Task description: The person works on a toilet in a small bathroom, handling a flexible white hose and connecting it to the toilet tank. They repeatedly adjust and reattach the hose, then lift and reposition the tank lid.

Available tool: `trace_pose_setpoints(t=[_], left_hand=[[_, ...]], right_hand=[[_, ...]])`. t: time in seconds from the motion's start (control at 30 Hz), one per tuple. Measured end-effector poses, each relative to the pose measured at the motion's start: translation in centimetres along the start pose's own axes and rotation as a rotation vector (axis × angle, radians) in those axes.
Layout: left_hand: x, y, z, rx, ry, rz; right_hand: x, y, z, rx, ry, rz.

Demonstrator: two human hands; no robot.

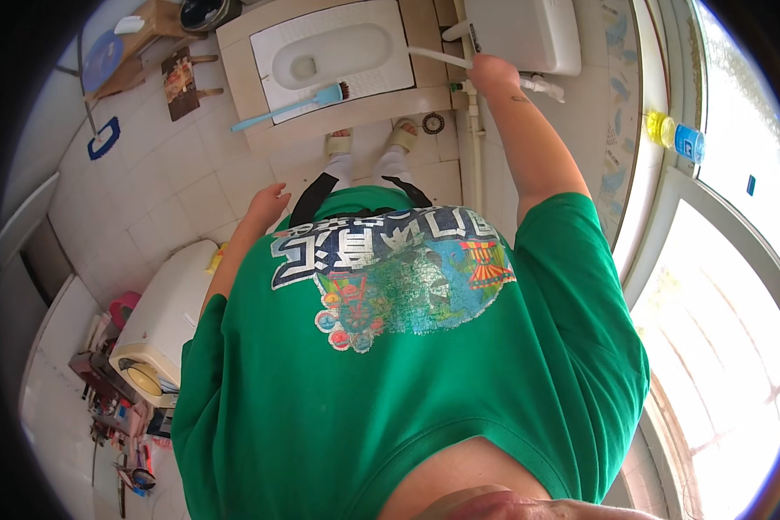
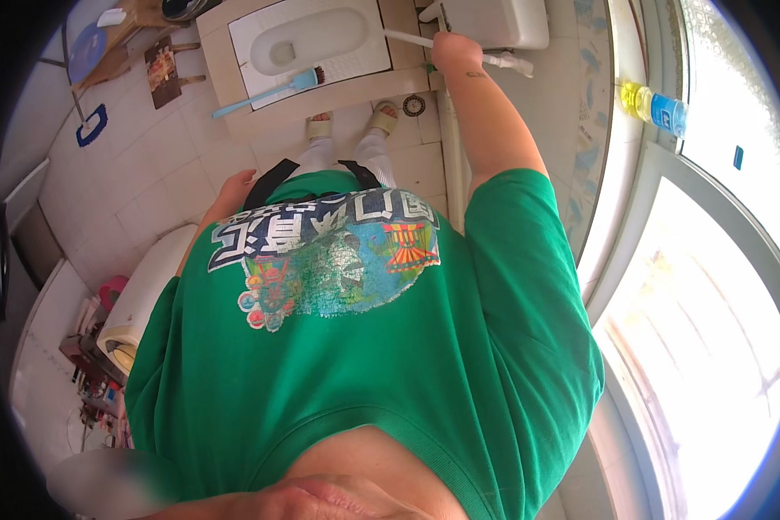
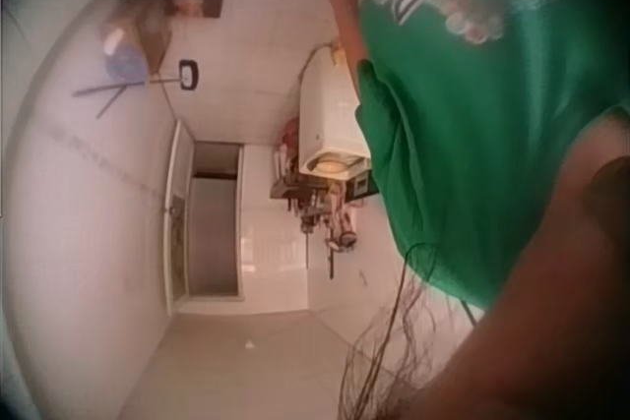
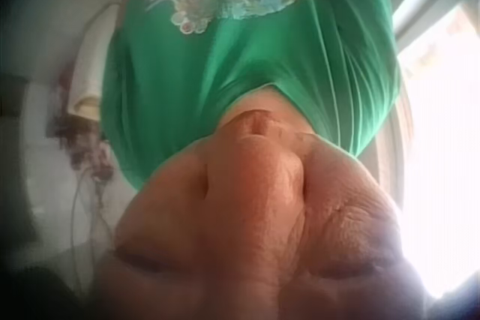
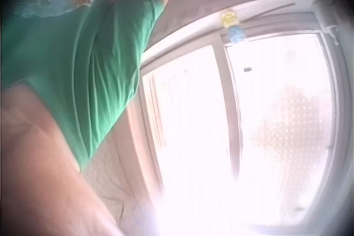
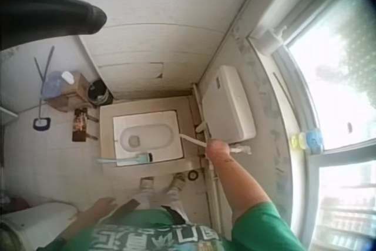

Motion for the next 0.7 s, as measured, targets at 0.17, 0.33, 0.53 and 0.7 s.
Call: trace_pose_setpoints(t=[0.17,0.33,0.53,0.7], left_hand=[[-0.9,-1.5,-0.2,-0.036,0.012,-0.061],[-0.8,1.0,1.4,-0.097,-0.018,-0.087],[-3.4,2.4,2.0,-0.163,-0.008,-0.162],[-5.2,5.1,2.7,-0.007,-0.004,-0.149]], right_hand=[[0.9,-0.3,0.0,0.018,0.017,0.053],[2.0,-0.6,0.8,0.04,0.098,0.088],[2.9,-1.5,1.6,0.101,0.279,0.174],[3.2,-2.2,0.8,0.17,0.335,0.211]])
Point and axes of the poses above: each hand's wrist, its own x-axis away from the middle knuckle, its own z-axis out of the back of the hand, y = z × x, the point moved 4 cm from there along -x, towards the middle knuckle, and after that the axes turned 13 degrees about y, right-handed, at the moved point
